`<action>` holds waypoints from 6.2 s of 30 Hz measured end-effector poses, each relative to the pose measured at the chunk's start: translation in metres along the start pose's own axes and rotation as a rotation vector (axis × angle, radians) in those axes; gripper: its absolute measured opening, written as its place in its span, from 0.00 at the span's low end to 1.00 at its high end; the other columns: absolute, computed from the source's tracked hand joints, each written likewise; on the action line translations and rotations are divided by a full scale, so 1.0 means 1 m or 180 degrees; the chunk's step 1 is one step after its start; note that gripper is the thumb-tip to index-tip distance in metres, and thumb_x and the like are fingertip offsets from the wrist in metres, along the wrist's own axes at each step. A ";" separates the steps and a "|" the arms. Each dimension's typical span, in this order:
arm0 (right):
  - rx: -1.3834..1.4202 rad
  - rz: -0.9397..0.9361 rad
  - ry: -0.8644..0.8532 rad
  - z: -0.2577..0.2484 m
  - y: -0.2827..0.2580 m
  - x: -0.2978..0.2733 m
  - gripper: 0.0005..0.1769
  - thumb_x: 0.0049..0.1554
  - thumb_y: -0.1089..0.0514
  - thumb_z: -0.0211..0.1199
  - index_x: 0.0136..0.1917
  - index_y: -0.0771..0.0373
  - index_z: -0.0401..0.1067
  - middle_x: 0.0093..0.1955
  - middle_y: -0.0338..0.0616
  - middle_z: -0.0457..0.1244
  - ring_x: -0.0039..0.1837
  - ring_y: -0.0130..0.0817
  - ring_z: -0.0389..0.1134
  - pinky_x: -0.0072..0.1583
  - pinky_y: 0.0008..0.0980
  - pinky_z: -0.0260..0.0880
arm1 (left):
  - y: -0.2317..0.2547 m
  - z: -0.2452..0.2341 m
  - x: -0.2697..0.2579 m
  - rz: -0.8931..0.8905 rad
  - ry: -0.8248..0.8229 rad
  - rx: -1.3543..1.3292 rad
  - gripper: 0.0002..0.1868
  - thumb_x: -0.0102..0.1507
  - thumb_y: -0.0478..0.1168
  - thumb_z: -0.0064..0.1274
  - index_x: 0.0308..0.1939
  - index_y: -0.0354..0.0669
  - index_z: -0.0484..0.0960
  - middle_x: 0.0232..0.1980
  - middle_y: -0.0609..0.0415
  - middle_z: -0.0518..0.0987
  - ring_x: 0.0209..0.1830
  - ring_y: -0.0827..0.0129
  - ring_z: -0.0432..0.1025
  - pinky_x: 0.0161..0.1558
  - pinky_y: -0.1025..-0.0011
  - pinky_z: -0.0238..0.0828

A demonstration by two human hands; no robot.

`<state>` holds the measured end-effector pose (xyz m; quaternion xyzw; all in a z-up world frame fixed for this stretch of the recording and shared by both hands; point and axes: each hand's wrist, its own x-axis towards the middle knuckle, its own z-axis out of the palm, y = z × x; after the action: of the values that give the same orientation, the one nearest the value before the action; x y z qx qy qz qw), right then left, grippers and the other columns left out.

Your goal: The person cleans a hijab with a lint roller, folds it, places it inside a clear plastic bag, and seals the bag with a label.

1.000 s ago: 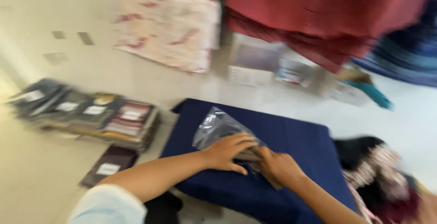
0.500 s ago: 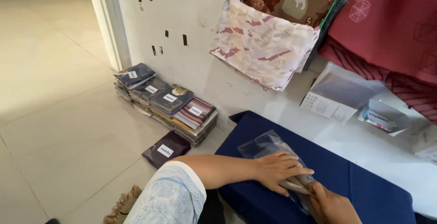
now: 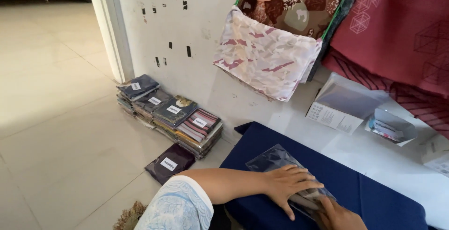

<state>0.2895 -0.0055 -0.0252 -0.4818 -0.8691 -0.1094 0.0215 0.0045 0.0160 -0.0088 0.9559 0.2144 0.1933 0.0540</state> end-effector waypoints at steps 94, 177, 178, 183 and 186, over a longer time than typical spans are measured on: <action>0.0418 -0.0595 -0.1110 -0.060 -0.043 -0.066 0.43 0.62 0.50 0.51 0.84 0.54 0.37 0.85 0.60 0.31 0.83 0.62 0.27 0.74 0.67 0.36 | 0.019 0.009 -0.009 0.0310 -0.0094 0.0313 0.50 0.65 0.74 0.32 0.75 0.36 0.59 0.79 0.34 0.55 0.79 0.41 0.47 0.74 0.48 0.36; 0.0608 0.0254 0.0508 -0.002 -0.057 0.025 0.50 0.67 0.29 0.36 0.79 0.78 0.43 0.83 0.70 0.38 0.84 0.62 0.34 0.78 0.58 0.29 | -0.002 0.021 -0.004 -0.1256 -0.0232 0.0418 0.40 0.72 0.64 0.26 0.78 0.38 0.51 0.82 0.43 0.48 0.82 0.44 0.35 0.76 0.50 0.31; 0.0681 0.0373 0.0260 0.002 -0.056 0.023 0.53 0.66 0.26 0.35 0.79 0.77 0.40 0.83 0.70 0.35 0.84 0.62 0.30 0.77 0.60 0.27 | -0.001 0.022 -0.006 -0.1223 -0.0214 0.0422 0.40 0.71 0.63 0.27 0.78 0.38 0.50 0.83 0.44 0.48 0.83 0.45 0.34 0.76 0.51 0.29; 0.0641 0.0602 -0.0162 0.010 -0.058 0.021 0.59 0.63 0.20 0.31 0.80 0.77 0.35 0.84 0.70 0.31 0.84 0.61 0.25 0.77 0.60 0.21 | 0.001 0.029 -0.012 -0.1176 -0.0083 0.0337 0.41 0.71 0.62 0.30 0.78 0.36 0.50 0.83 0.42 0.47 0.83 0.45 0.34 0.76 0.50 0.28; 0.0695 0.0640 -0.0277 0.003 -0.057 0.024 0.58 0.63 0.21 0.30 0.80 0.76 0.35 0.84 0.70 0.31 0.84 0.61 0.24 0.77 0.62 0.21 | -0.003 0.032 -0.010 -0.1192 -0.0011 0.0330 0.41 0.71 0.64 0.27 0.79 0.37 0.49 0.83 0.34 0.41 0.83 0.46 0.33 0.76 0.51 0.27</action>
<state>0.2289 -0.0143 -0.0341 -0.5656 -0.8233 0.0095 0.0468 0.0077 0.0141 -0.0423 0.9012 0.3980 0.1670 0.0400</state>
